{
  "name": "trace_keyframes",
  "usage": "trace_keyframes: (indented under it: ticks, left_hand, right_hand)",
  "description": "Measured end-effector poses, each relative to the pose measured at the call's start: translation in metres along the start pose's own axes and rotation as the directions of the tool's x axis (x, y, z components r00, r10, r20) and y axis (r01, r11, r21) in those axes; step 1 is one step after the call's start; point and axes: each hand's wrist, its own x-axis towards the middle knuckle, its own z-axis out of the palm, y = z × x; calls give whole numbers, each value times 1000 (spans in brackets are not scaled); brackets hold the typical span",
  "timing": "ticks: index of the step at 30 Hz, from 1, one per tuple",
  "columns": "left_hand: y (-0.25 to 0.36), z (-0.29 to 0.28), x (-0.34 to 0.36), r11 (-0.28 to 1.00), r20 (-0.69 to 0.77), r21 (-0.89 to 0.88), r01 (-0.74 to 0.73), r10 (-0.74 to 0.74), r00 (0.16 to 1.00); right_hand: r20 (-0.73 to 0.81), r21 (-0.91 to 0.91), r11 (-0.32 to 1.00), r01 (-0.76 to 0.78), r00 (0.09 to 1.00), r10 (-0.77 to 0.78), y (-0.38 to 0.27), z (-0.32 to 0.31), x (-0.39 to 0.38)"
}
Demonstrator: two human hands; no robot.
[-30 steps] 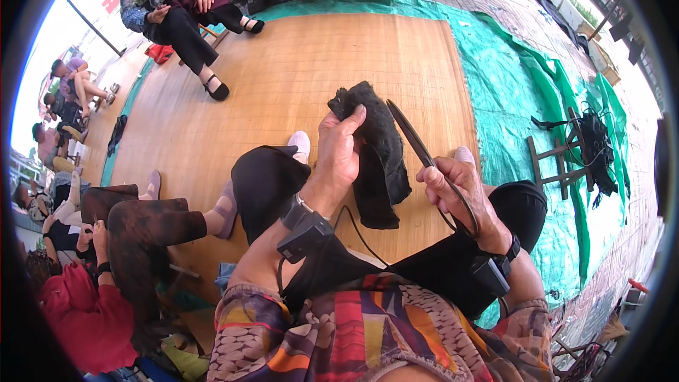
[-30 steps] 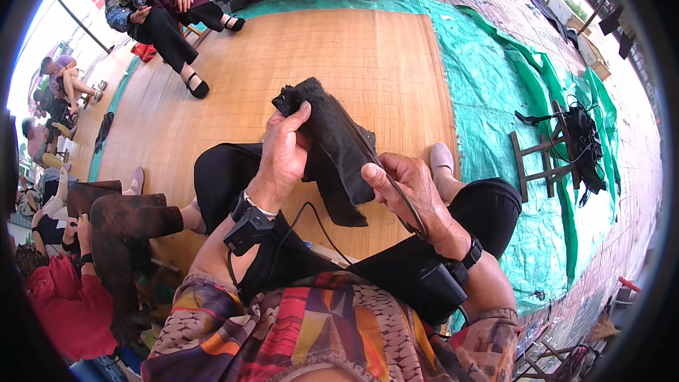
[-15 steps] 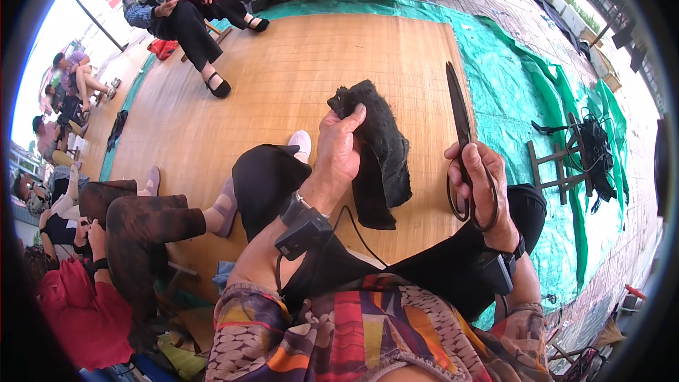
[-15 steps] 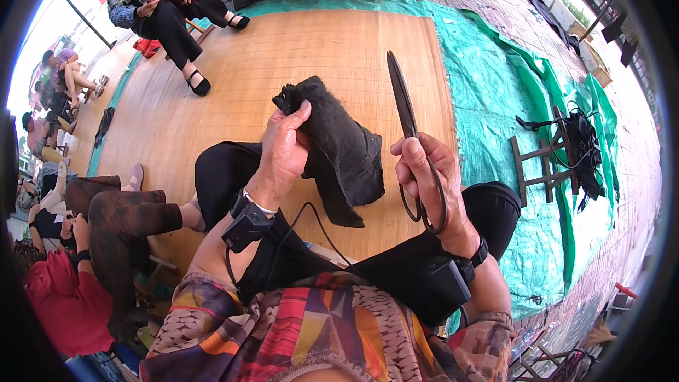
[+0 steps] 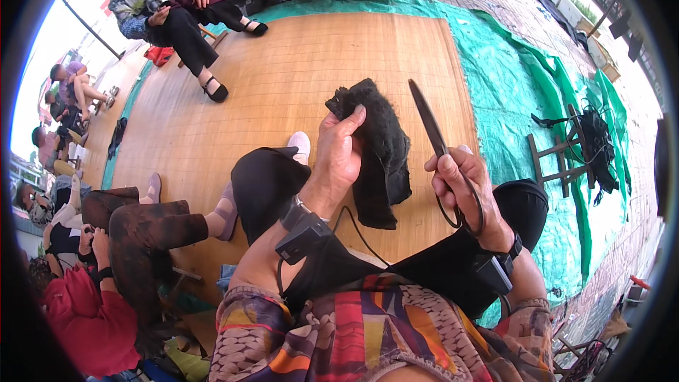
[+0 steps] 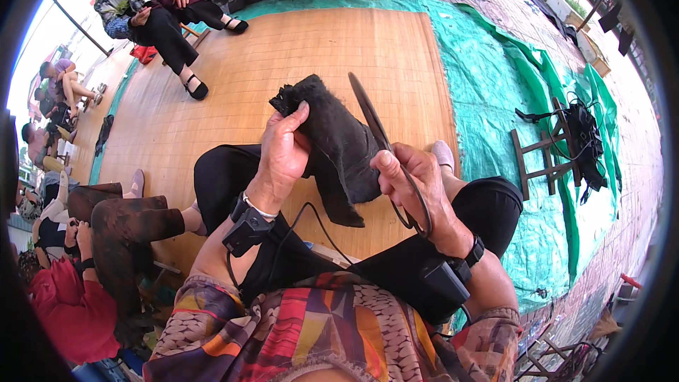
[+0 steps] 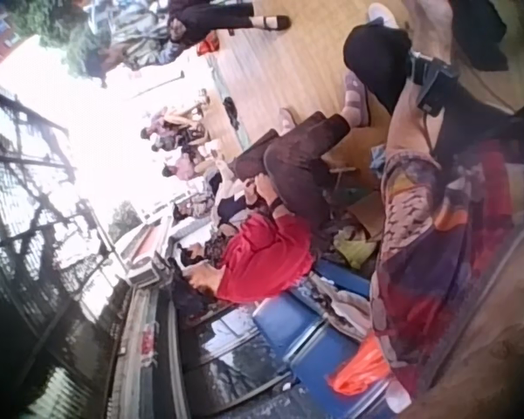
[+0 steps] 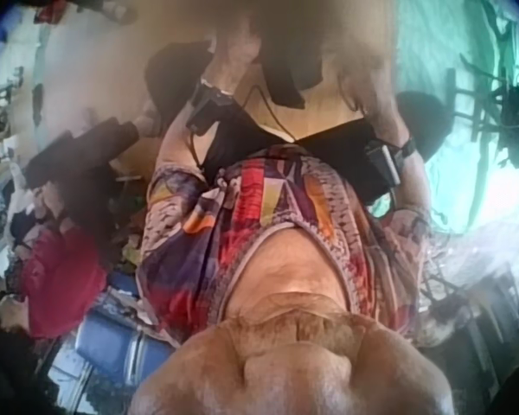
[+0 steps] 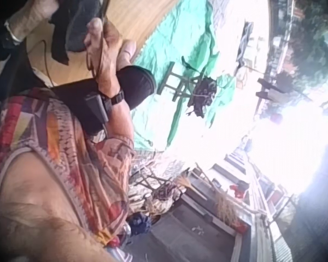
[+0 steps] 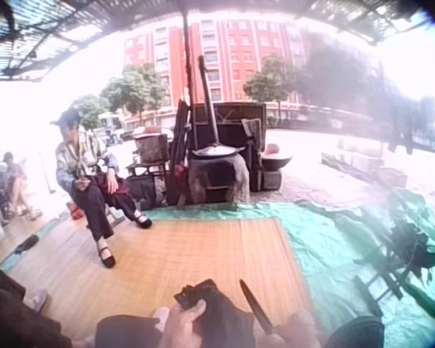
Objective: Trimming or preparing a piece of dark leather or heavy fabric using a sharp tool.
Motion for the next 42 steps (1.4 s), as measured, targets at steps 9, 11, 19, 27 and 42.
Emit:
trace_keyframes:
  ticks: [9, 11, 19, 27, 42]
  left_hand:
    - [2, -2, 1, 1000, -11, -13, 18, -18, 1000]
    - [2, -2, 2, 1000, 13, -15, 18, -18, 1000]
    - [0, -6, 3, 1000, 37, 2, -12, 12, 999]
    - [6, -8, 3, 1000, 28, -2, -9, 9, 1000]
    - [2, 0, -1, 1000, -11, 0, -6, 6, 1000]
  right_hand:
    - [97, -90, 994, -65, 993, 73, 1, -2, 2]
    - [159, -191, 975, -113, 977, 144, 8, -1, 4]
    - [58, -78, 997, -18, 998, 23, -2, 3, 0]
    - [22, 12, 1000, -22, 1000, 22, -2, -1, -3]
    - [104, -194, 980, -55, 992, 76, 4, 2, 2]
